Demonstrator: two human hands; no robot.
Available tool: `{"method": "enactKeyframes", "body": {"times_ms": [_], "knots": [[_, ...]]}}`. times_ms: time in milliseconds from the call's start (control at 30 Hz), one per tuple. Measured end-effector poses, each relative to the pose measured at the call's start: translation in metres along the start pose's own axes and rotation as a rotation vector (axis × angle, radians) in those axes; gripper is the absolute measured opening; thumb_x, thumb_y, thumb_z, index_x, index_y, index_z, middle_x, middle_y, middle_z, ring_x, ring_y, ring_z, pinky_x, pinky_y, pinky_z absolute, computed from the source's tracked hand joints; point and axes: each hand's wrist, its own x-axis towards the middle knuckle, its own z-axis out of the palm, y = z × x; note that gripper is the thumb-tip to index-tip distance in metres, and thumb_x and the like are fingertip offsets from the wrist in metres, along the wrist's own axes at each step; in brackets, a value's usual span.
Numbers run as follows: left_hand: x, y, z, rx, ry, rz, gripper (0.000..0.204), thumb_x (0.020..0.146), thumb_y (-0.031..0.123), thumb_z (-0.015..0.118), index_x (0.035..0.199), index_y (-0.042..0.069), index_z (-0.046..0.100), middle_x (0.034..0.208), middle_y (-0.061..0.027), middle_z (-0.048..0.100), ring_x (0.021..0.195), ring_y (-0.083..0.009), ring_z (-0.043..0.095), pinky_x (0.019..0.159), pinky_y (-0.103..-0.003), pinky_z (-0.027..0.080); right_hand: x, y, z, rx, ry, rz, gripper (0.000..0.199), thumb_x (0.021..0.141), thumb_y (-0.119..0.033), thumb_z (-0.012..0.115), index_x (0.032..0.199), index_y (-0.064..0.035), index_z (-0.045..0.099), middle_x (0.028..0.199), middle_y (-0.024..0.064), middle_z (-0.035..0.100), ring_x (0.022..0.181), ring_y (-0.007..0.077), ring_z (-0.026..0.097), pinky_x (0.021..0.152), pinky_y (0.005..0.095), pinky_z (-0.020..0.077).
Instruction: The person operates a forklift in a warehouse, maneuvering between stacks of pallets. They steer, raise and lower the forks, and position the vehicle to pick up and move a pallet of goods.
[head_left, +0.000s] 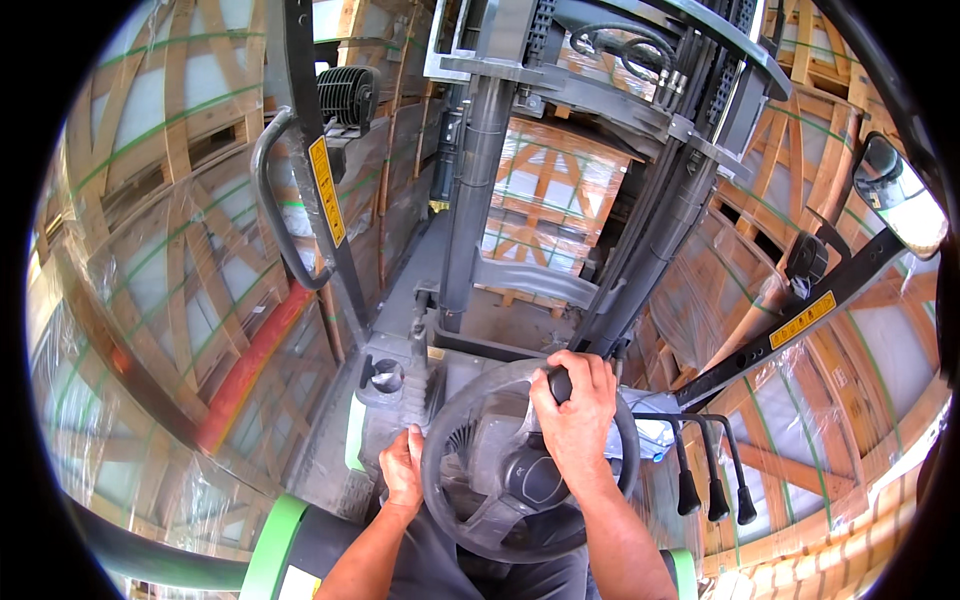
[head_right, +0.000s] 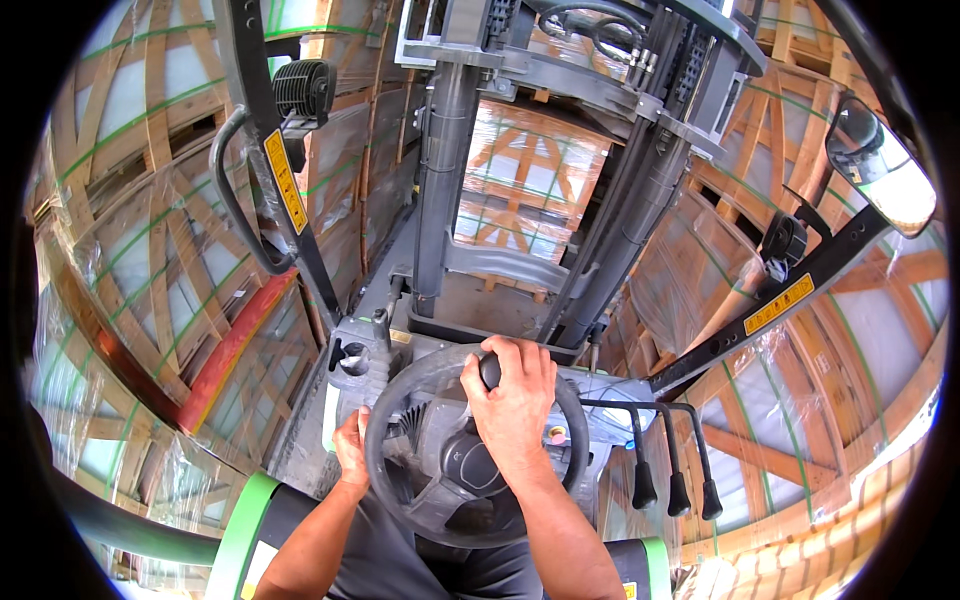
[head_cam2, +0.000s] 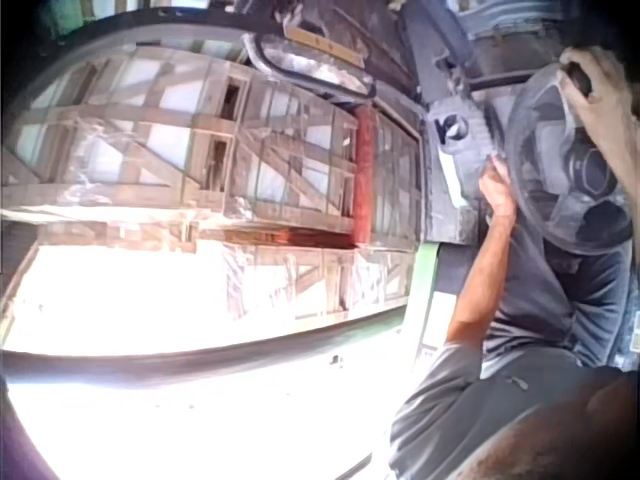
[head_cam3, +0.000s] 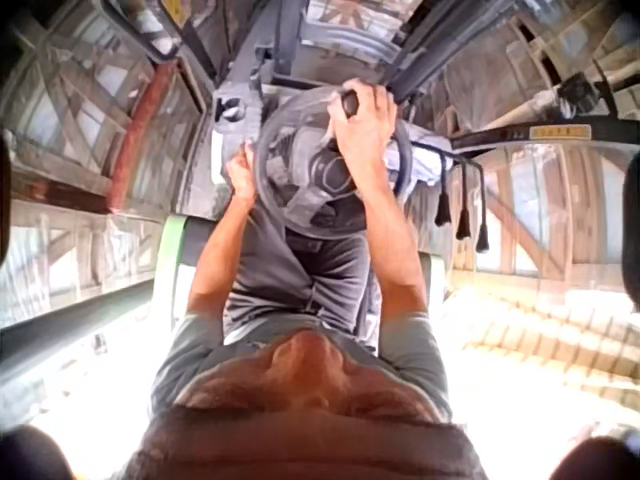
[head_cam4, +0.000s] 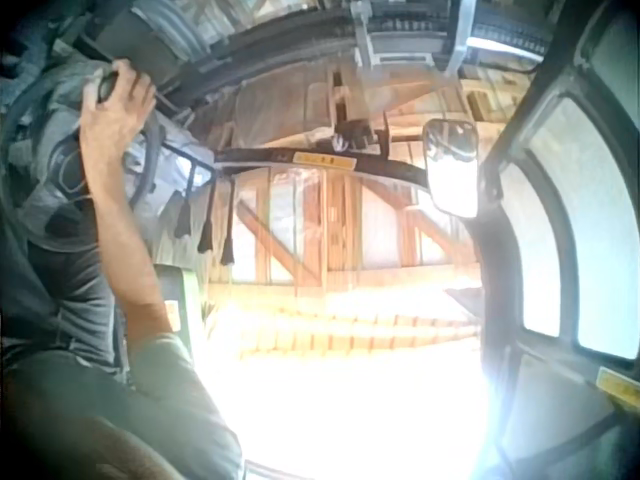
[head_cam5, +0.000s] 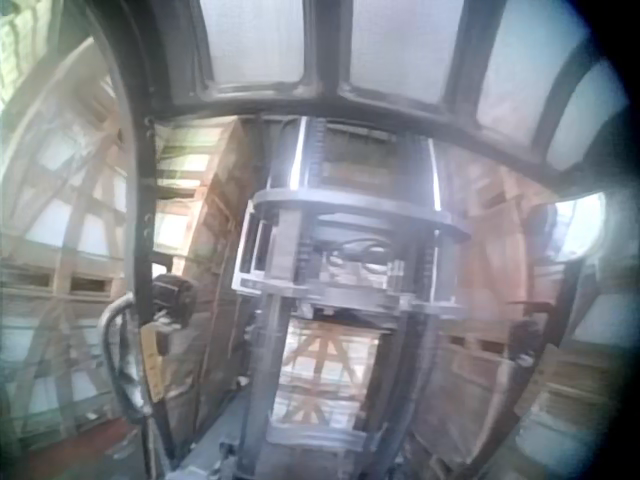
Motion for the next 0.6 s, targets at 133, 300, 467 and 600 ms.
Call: {"method": "enactKeyframes", "body": {"times_ms": [133, 300, 467, 600], "knots": [[-0.015, -0.003, -0.009, -0.022, 0.001, -0.043, 0.041, 0.104, 0.028, 0.053, 0.077, -0.002, 0.059, 0.059, -0.0201, 0.054, 0.05, -0.0271, 0.046, 0.055, -0.045, 0.042, -0.01, -0.012, -0.007, 0.034, 0.03, 0.026, 0.03, 0.072, -0.009, 0.08, 0.097, -0.0098, 0.064, 0.096, 0.0081, 0.063, 0.089, 0.0298, 0.06, 0.081, 0.0429, 0.0468], [-0.034, -0.009, -0.028, -0.052, -0.007, -0.091, 0.045, 0.104, 0.032, 0.051, 0.077, -0.003, 0.059, 0.057, -0.0186, 0.054, 0.052, -0.022, 0.045, 0.055, -0.044, 0.042, -0.024, -0.044, -0.014, 0.055, 0.058, 0.032, 0.03, 0.071, -0.007, 0.079, 0.097, -0.0097, 0.065, 0.097, 0.0085, 0.063, 0.088, 0.0299, 0.06, 0.08, 0.0426, 0.0467], [-0.062, 0.01, -0.049, -0.041, -0.01, -0.099, 0.047, 0.104, 0.035, 0.051, 0.078, -0.004, 0.059, 0.057, -0.0178, 0.053, 0.055, -0.0193, 0.043, 0.056, -0.044, 0.042, -0.039, -0.059, -0.038, 0.068, 0.067, 0.04, 0.03, 0.071, -0.006, 0.079, 0.098, -0.0086, 0.065, 0.098, 0.0087, 0.063, 0.088, 0.0301, 0.06, 0.081, 0.0429, 0.0466], [-0.083, 0.016, -0.064, -0.058, -0.002, -0.101, 0.048, 0.104, 0.035, 0.051, 0.077, -0.004, 0.058, 0.057, -0.0162, 0.049, 0.057, -0.017, 0.04, 0.055, -0.043, 0.041, -0.051, -0.074, -0.055, 0.078, 0.065, 0.06, 0.031, 0.071, -0.006, 0.079, 0.099, -0.0083, 0.065, 0.099, 0.0089, 0.063, 0.089, 0.0305, 0.06, 0.082, 0.0431, 0.0466]]}}
